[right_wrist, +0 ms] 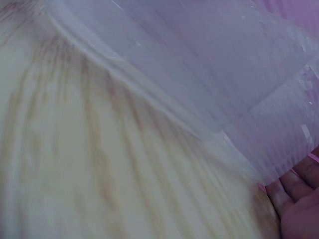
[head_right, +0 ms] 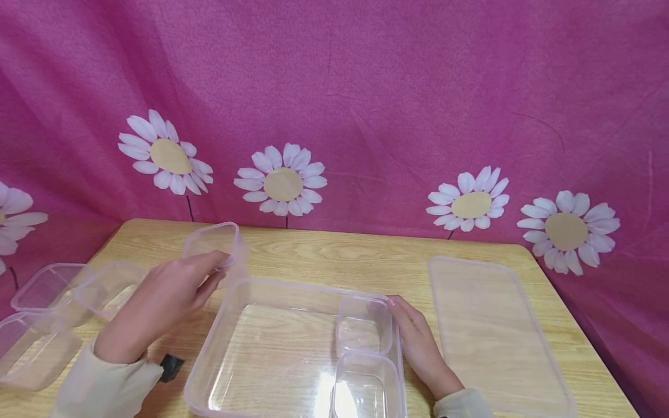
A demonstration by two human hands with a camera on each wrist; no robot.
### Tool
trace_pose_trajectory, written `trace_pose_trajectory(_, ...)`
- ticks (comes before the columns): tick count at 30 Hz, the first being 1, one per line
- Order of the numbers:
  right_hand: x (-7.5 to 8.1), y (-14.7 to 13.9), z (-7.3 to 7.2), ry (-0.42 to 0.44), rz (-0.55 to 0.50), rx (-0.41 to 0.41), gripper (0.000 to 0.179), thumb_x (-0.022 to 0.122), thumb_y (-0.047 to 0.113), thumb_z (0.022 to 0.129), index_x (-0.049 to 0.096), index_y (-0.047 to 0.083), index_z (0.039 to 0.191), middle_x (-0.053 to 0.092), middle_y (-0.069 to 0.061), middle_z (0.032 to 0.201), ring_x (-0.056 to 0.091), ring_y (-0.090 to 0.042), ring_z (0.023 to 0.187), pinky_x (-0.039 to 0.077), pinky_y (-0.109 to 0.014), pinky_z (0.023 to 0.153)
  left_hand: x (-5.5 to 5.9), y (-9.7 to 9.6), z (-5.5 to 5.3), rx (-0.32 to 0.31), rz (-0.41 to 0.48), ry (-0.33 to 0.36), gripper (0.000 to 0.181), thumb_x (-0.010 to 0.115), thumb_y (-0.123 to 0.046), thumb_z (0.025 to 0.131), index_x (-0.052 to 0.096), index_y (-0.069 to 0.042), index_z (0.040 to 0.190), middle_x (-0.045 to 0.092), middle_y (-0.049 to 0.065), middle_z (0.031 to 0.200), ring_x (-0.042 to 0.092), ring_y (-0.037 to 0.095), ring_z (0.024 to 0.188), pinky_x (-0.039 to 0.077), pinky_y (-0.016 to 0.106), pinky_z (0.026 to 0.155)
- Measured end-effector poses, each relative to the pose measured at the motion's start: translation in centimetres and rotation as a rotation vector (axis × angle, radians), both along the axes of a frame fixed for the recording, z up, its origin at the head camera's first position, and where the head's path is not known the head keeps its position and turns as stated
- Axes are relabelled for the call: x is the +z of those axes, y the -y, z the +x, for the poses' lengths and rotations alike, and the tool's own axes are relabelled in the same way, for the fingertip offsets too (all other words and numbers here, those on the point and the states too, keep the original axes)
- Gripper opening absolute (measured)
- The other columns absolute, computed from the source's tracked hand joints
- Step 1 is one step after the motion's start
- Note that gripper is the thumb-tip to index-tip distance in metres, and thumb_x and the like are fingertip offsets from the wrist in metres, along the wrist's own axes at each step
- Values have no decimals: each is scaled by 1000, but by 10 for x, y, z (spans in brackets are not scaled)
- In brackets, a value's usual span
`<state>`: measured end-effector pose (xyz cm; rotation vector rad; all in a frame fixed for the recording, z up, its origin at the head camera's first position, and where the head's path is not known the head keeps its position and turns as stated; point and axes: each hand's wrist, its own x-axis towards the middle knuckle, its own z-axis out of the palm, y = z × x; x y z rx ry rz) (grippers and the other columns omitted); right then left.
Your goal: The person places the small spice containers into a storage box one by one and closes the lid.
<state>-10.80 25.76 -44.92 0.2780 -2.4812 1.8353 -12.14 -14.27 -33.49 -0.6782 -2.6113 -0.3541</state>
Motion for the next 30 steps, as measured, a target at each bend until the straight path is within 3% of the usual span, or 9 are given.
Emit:
trace_pose_trajectory(9,0,0,0,7,5,-4,53,28,34,114,59,-5,134,69,13,118,63,5,116,45,-9,101,6,-8,13,-63,-25,-52,21,73,-6,92,67,-14,110,65,-4,74,50,12,57,47,33,54)
trace_pose_trajectory(17,0,0,1,-7,10,0,51,28,32,114,61,-3,132,70,10,117,64,1,113,47,-11,99,11,-16,22,-82,-40,-76,18,73,-5,91,66,-18,102,56,-8,68,45,9,55,42,28,53)
trace_pose_trajectory(20,0,0,1,-8,5,6,51,28,32,114,60,-4,131,69,9,116,64,0,112,47,-11,99,12,-21,28,-87,-52,-61,16,75,-9,92,68,-18,103,62,-9,71,49,9,56,46,27,55)
trace_pose_trajectory(25,1,1,1,-4,1,0,52,28,32,114,60,-6,132,69,11,116,64,2,112,46,-10,100,13,-31,35,-86,-90,27,22,77,-14,92,72,-17,114,76,-6,91,64,10,67,59,31,68)
trace_pose_trajectory(27,1,1,0,-4,-1,-3,52,28,32,114,60,-6,132,69,11,116,64,2,113,46,-9,100,13,-34,37,-94,-106,34,21,76,-14,93,72,-18,113,75,-8,90,62,9,65,57,30,66)
trace_pose_trajectory(30,1,0,0,-7,-7,9,52,28,32,114,60,-6,131,70,10,116,65,1,112,47,-11,99,11,-38,40,-117,-125,-5,15,75,-13,93,69,-19,104,64,-11,75,52,8,56,48,26,57)
